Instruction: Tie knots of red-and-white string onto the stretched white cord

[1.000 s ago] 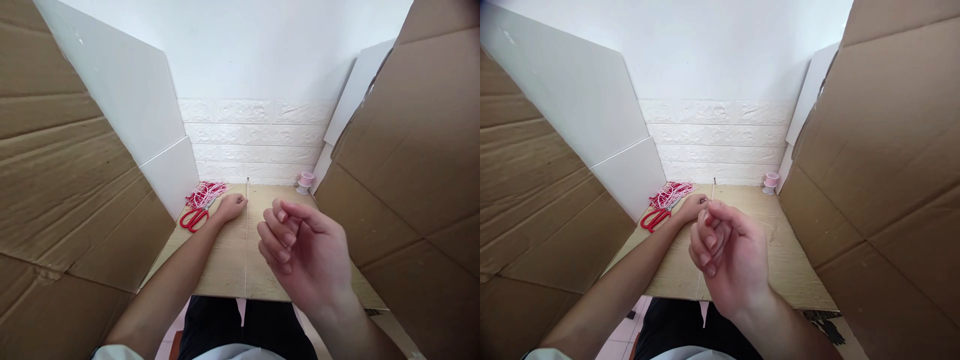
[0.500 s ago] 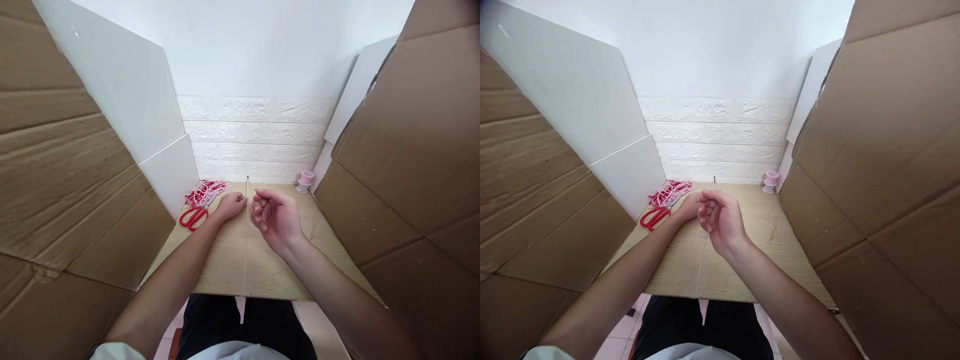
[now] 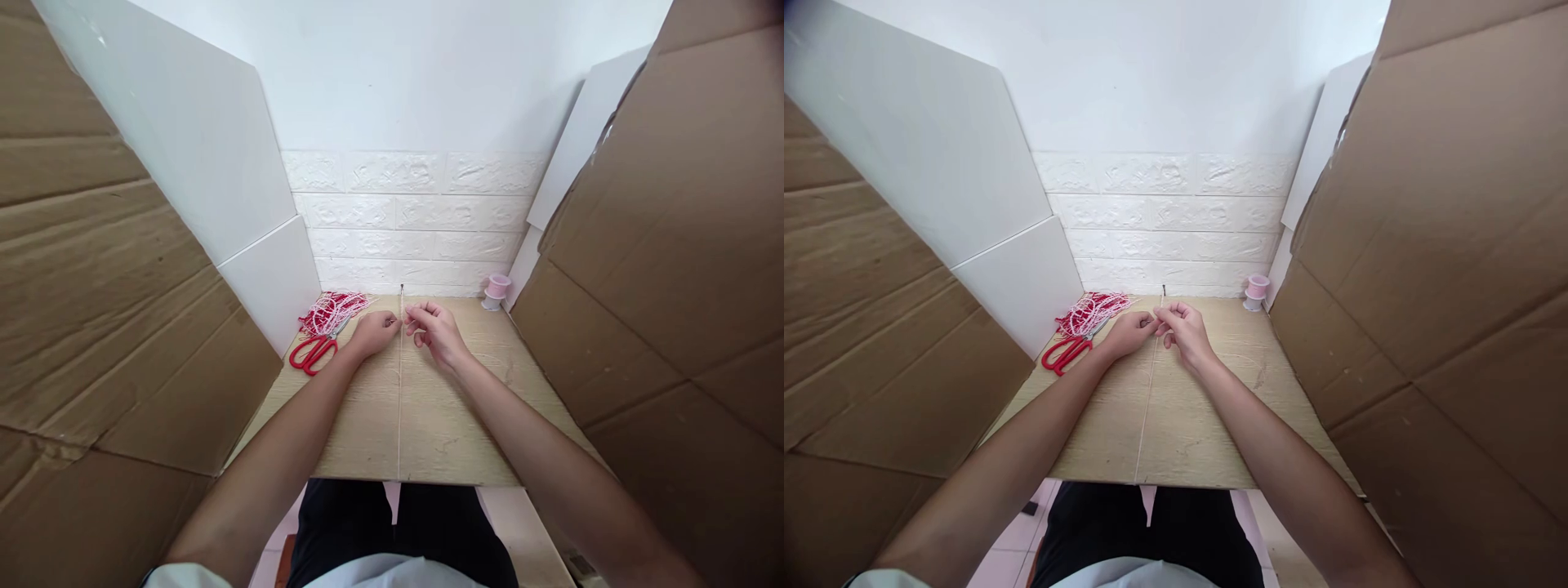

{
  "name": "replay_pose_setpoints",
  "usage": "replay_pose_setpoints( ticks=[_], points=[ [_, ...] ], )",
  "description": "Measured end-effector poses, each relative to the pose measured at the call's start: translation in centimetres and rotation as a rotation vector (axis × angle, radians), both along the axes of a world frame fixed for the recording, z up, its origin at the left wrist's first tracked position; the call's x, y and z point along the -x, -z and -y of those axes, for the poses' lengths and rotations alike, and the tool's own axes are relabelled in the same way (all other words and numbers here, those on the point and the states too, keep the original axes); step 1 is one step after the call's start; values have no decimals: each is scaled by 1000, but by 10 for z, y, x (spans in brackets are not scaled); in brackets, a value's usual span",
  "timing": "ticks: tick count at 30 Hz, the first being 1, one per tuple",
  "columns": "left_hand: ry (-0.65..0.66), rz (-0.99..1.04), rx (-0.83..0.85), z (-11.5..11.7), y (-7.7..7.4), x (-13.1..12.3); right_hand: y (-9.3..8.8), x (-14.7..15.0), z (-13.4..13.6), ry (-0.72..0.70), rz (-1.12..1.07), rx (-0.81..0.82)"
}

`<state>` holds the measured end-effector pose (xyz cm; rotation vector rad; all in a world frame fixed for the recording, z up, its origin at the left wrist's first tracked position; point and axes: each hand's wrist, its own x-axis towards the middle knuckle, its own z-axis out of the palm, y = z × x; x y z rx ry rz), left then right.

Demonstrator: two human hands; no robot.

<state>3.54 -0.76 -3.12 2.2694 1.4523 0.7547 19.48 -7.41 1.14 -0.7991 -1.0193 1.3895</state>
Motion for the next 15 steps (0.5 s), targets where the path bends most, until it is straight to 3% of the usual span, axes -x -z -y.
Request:
replay_pose_setpoints(
  ticks=[9, 15],
  points=[
    [-10, -2, -18, -2, 3, 0, 25, -4, -21, 46, -74, -5],
    [-16, 2, -16, -4, 3, -1, 28, -4, -22, 3, -227, 17]
  ],
)
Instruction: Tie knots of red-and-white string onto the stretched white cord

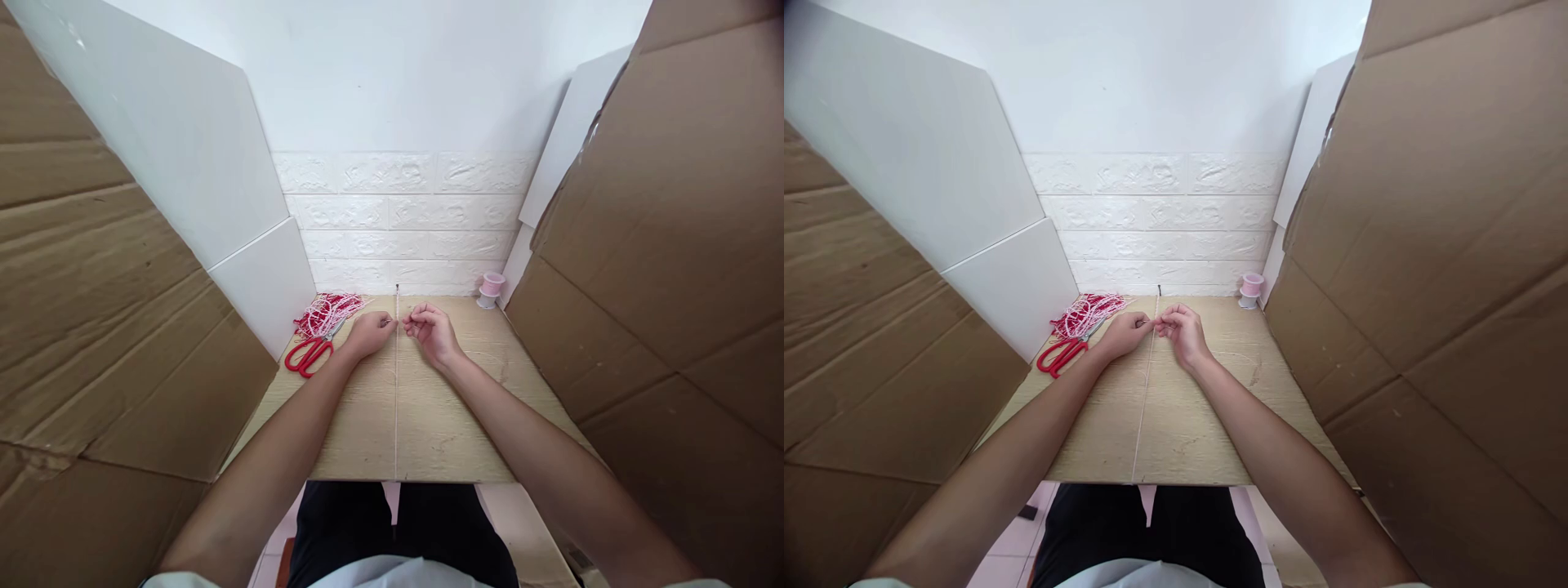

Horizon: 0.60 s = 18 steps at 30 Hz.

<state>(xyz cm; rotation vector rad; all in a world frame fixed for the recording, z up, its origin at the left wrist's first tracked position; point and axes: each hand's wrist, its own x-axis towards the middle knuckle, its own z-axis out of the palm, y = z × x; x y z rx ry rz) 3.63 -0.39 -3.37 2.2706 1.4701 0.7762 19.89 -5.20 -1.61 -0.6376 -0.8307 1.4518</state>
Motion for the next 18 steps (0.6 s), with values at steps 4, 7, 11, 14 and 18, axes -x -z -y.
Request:
replay_pose_setpoints(
  ticks=[4, 7, 11, 14, 18],
  points=[
    [0, 11, 4, 0, 1, 0, 1, 0, 2, -18, -74, 4],
    [-6, 14, -7, -1, 2, -1, 3, 0, 1, -33, -104, 33],
    [-8, 13, -15, -1, 2, -1, 5, 0, 0, -67, -140, 31],
    [-9, 10, -6, -1, 2, -1, 6, 0, 1, -87, -153, 13],
    [-16, 5, -8, 0, 1, -1, 5, 1, 2, -96, -140, 13]
  ],
)
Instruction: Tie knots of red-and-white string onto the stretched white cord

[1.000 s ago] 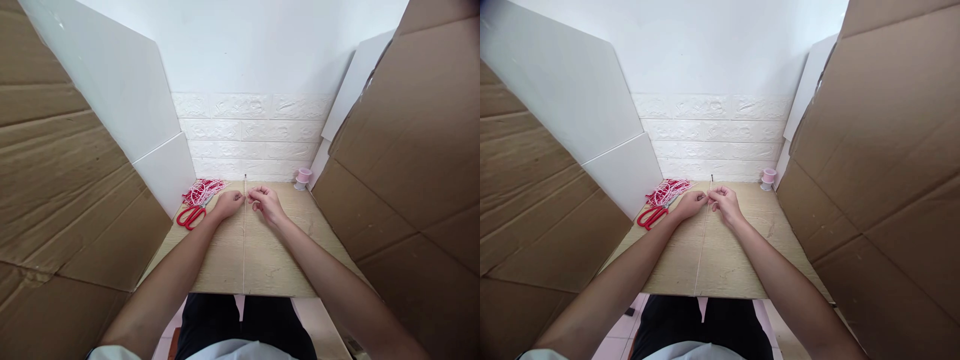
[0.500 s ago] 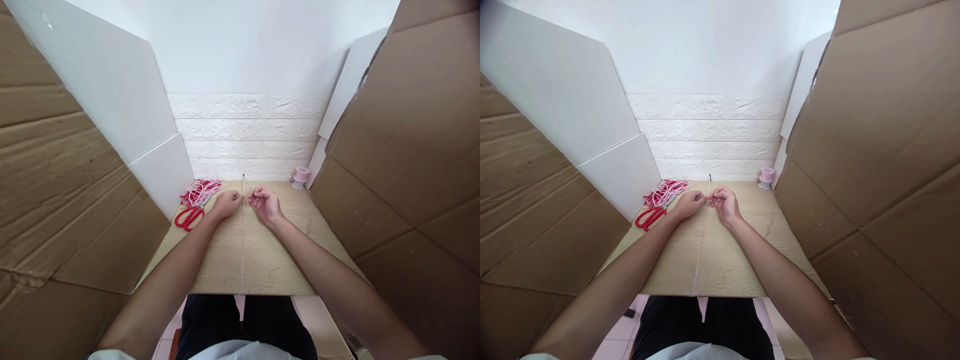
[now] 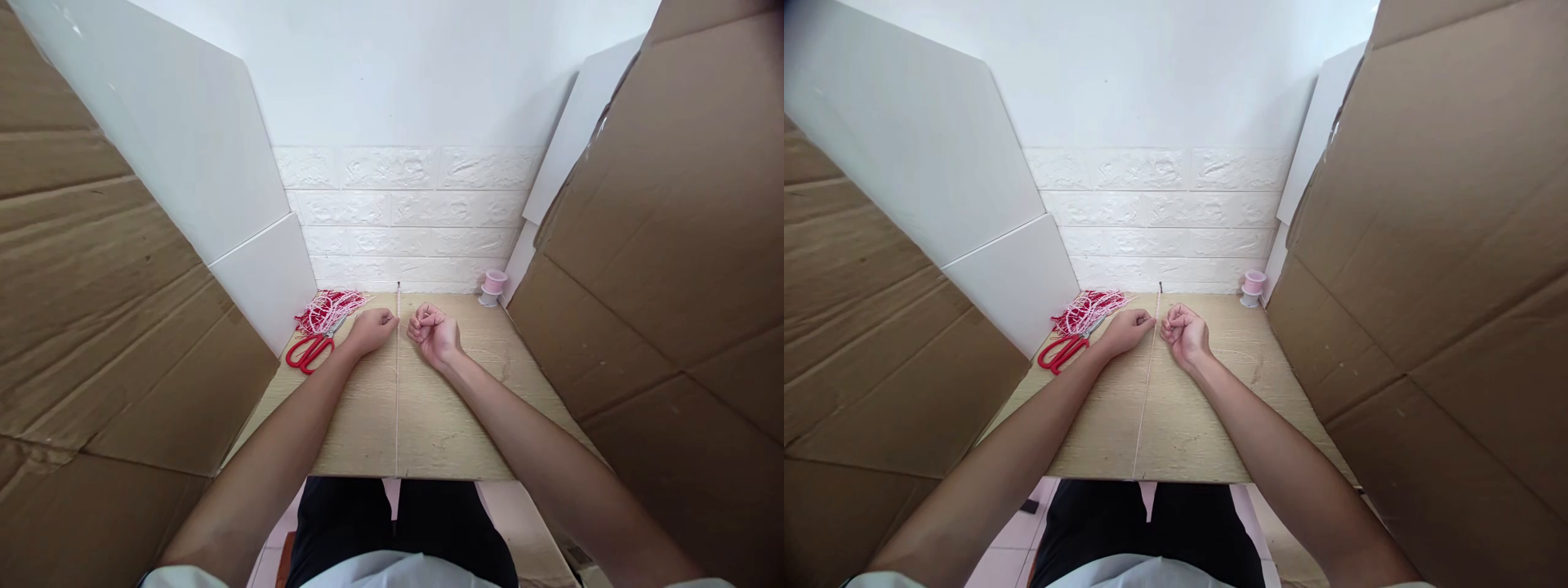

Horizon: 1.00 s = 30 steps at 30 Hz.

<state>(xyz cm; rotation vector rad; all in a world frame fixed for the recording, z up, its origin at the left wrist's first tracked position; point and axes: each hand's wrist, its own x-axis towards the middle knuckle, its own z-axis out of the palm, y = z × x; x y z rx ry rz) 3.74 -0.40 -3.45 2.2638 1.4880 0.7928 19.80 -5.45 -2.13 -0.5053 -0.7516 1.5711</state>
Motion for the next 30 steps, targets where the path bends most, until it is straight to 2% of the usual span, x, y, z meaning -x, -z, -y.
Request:
replay_pose_setpoints(
  ticks=[10, 18, 30],
  points=[
    [0, -11, 1, 0, -1, 0, -2, 2, 2, 7, 48, 17],
    [-8, -8, 5, 1, -1, -1, 2, 3, 0, 153, 130, 27],
    [12, 38, 21, 0, -2, 0, 3, 3, 0, 117, 169, 87]
  ],
)
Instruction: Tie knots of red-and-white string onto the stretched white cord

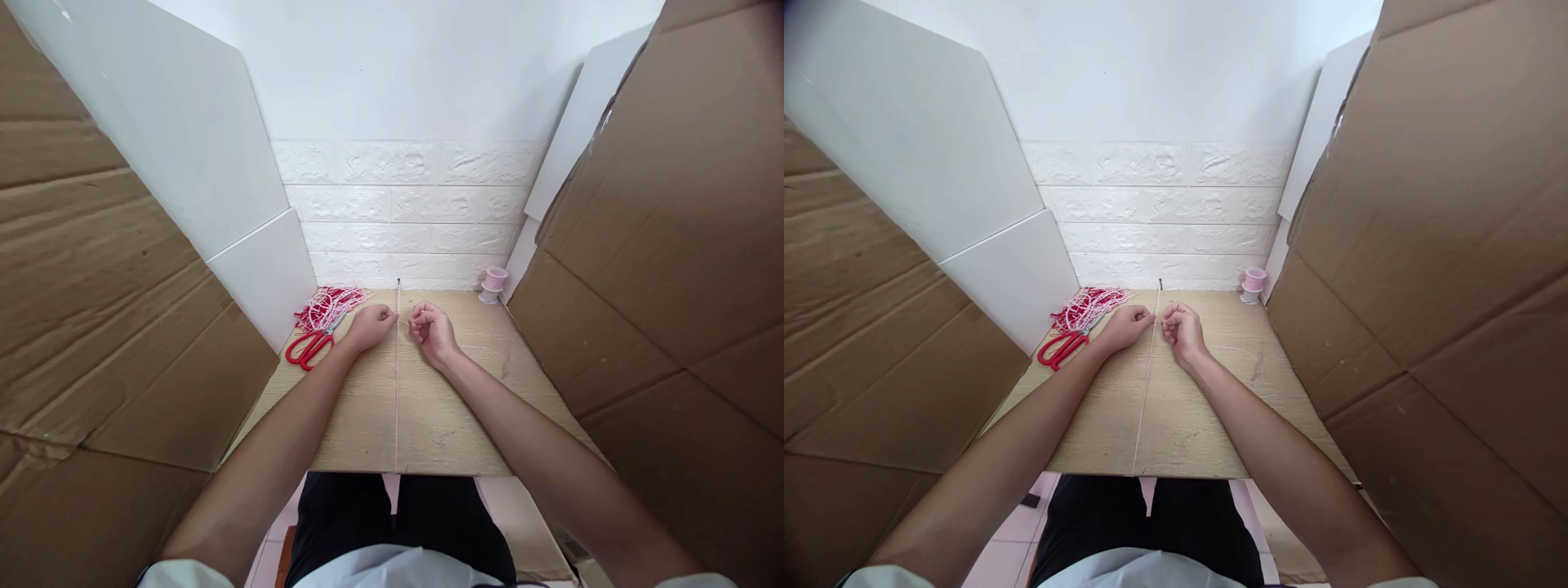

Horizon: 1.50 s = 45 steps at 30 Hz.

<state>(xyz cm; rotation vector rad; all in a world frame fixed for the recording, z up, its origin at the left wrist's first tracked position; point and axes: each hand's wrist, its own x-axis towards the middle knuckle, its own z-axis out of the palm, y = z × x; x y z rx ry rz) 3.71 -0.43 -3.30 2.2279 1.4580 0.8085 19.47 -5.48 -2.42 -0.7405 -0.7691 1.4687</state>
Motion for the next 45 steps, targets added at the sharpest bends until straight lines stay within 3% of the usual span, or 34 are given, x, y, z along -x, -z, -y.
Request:
replay_pose_setpoints(
  ticks=[19, 28, 45],
  points=[
    [24, 18, 33, 0, -1, 2, 0, 1, 2, -9, 50, -40],
    [20, 3, 6, 1, -2, 1, 5, 1, -2, 60, 88, -85],
    [24, -10, 12, 0, -1, 2, 0, 1, 1, 24, 48, -27]
  ],
)
